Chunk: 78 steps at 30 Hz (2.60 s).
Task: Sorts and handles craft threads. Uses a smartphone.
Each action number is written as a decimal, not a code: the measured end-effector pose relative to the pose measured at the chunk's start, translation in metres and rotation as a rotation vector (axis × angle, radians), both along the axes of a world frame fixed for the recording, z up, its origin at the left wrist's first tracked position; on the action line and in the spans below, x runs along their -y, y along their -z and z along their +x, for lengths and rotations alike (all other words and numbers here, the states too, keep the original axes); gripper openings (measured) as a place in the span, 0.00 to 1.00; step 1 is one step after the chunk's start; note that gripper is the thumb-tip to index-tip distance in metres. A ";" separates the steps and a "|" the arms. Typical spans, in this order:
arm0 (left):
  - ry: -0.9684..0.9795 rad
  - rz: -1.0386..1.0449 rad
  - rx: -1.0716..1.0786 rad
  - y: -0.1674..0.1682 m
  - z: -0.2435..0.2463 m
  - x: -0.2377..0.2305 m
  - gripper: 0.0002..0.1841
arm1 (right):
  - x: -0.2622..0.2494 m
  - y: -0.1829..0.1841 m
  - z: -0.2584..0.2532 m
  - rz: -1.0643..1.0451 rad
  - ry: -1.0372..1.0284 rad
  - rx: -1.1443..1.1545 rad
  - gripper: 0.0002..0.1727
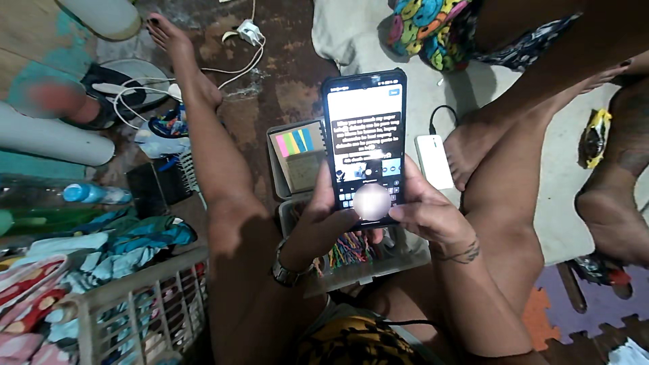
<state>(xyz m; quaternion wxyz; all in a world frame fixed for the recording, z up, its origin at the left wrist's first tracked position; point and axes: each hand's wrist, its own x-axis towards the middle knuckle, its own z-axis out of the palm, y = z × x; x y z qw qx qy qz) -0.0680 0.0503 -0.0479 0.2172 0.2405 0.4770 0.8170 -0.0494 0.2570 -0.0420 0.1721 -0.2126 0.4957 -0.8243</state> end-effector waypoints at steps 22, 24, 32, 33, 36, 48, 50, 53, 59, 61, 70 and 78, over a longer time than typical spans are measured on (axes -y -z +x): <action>-0.054 -0.047 0.029 0.000 0.003 0.001 0.28 | 0.000 0.001 0.000 -0.065 -0.024 0.015 0.31; -0.046 -0.057 0.018 -0.002 0.002 0.002 0.27 | 0.000 0.000 0.000 -0.065 -0.024 0.018 0.32; -0.007 -0.023 0.022 0.002 0.002 0.001 0.30 | 0.000 0.000 0.000 -0.049 -0.023 -0.003 0.32; -0.005 -0.018 0.022 0.005 0.001 0.000 0.29 | 0.000 0.000 0.000 -0.052 -0.024 -0.003 0.31; 0.047 0.038 0.035 0.010 -0.001 0.000 0.35 | 0.001 0.000 -0.001 -0.052 -0.013 -0.006 0.27; -0.006 -0.037 -0.004 -0.001 0.003 0.003 0.38 | 0.004 -0.002 0.000 -0.020 0.026 -0.010 0.24; -0.002 -0.050 0.000 -0.002 0.003 0.003 0.38 | 0.004 -0.002 0.001 0.042 0.046 -0.036 0.31; 0.026 -0.020 0.016 0.009 0.000 0.002 0.38 | 0.004 -0.003 0.003 0.113 0.060 -0.067 0.37; -0.011 -0.023 0.014 0.000 0.003 0.002 0.35 | 0.002 -0.002 0.000 -0.024 0.011 -0.007 0.27; -0.034 -0.034 0.019 -0.005 0.004 0.000 0.33 | 0.006 -0.004 0.002 0.040 0.088 -0.032 0.29; -0.018 -0.081 -0.020 -0.001 0.003 0.002 0.29 | 0.009 -0.004 0.002 0.058 0.129 -0.015 0.26; -0.030 -0.085 -0.008 -0.005 0.006 0.002 0.30 | 0.014 -0.007 0.004 0.147 0.204 -0.036 0.35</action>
